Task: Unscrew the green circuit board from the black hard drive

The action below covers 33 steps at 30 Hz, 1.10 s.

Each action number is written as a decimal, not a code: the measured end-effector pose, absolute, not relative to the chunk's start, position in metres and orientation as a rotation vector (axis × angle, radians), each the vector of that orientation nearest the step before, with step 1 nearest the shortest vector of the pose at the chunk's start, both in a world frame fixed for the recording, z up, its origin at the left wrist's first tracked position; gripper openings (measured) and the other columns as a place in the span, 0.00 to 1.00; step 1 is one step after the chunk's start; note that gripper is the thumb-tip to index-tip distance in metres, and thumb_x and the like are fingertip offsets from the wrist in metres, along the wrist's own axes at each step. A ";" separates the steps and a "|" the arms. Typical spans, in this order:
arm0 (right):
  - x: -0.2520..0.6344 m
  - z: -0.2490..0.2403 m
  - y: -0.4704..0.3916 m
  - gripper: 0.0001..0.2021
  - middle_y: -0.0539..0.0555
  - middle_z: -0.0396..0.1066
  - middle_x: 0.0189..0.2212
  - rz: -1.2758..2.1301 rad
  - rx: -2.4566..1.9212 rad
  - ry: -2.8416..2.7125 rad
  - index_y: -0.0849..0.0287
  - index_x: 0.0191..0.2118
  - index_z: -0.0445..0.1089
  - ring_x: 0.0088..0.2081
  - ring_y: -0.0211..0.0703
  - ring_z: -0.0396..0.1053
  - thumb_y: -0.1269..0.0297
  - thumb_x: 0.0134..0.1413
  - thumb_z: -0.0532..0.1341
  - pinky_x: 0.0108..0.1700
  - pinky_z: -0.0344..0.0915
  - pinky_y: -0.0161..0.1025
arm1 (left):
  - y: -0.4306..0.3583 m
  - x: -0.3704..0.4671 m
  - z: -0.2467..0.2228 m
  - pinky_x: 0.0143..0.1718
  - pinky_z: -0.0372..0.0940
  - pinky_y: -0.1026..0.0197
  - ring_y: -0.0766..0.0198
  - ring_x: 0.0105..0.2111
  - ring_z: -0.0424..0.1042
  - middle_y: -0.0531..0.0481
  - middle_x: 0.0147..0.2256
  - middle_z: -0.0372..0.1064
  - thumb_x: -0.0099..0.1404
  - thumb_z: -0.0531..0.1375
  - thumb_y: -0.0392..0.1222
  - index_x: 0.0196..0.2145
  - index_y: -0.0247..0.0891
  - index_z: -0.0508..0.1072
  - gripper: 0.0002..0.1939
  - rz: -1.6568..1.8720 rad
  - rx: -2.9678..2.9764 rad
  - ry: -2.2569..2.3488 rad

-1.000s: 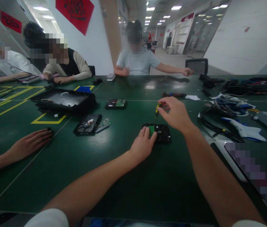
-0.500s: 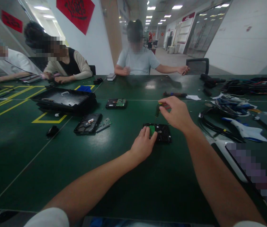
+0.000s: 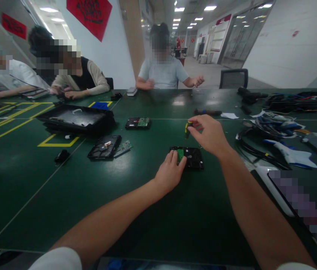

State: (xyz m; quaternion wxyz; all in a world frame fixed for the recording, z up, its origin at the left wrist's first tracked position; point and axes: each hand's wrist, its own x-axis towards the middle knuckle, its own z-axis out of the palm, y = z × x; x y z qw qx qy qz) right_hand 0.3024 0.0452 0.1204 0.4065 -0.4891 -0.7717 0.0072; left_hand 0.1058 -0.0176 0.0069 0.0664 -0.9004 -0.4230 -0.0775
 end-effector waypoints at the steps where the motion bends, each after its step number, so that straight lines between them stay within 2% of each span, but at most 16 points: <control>1: 0.303 0.120 0.045 0.10 0.59 0.78 0.45 0.022 -1.238 -1.939 0.56 0.47 0.75 0.43 0.52 0.77 0.66 0.60 0.65 0.48 0.76 0.52 | -0.018 0.106 0.007 0.66 0.62 0.41 0.38 0.71 0.59 0.26 0.69 0.57 0.76 0.52 0.35 0.71 0.37 0.60 0.28 -0.234 -2.715 -1.277; 6: 0.303 0.118 0.046 0.10 0.57 0.79 0.42 0.050 -1.287 -1.894 0.56 0.47 0.74 0.42 0.53 0.78 0.66 0.60 0.64 0.48 0.75 0.53 | -0.017 0.107 0.006 0.66 0.63 0.42 0.38 0.71 0.59 0.27 0.69 0.57 0.75 0.52 0.34 0.71 0.38 0.59 0.28 -0.235 -2.718 -1.289; 11: 0.303 0.118 0.046 0.12 0.59 0.79 0.46 -0.009 -1.249 -1.963 0.55 0.50 0.76 0.44 0.54 0.77 0.66 0.61 0.64 0.50 0.75 0.54 | -0.017 0.106 0.005 0.67 0.62 0.41 0.39 0.71 0.58 0.27 0.70 0.57 0.75 0.52 0.33 0.71 0.39 0.59 0.29 -0.234 -2.732 -1.294; 19: 0.300 0.118 0.045 0.10 0.58 0.78 0.42 0.068 -1.288 -1.871 0.56 0.47 0.73 0.41 0.51 0.78 0.67 0.60 0.64 0.46 0.76 0.50 | -0.018 0.107 0.008 0.67 0.62 0.40 0.38 0.71 0.58 0.26 0.69 0.57 0.75 0.52 0.34 0.71 0.37 0.60 0.28 -0.232 -2.737 -1.288; 25: 0.301 0.119 0.046 0.08 0.57 0.78 0.42 0.031 -1.248 -1.914 0.54 0.45 0.74 0.40 0.50 0.77 0.63 0.61 0.65 0.47 0.76 0.52 | -0.018 0.106 0.005 0.67 0.62 0.38 0.39 0.71 0.58 0.28 0.70 0.57 0.74 0.53 0.33 0.71 0.38 0.59 0.29 -0.244 -2.735 -1.298; 33: 0.302 0.117 0.046 0.07 0.58 0.79 0.42 0.049 -1.267 -1.858 0.56 0.45 0.74 0.41 0.52 0.78 0.66 0.60 0.64 0.47 0.76 0.52 | -0.018 0.106 0.005 0.65 0.64 0.41 0.38 0.71 0.58 0.28 0.69 0.57 0.74 0.52 0.33 0.71 0.38 0.59 0.29 -0.261 -2.734 -1.296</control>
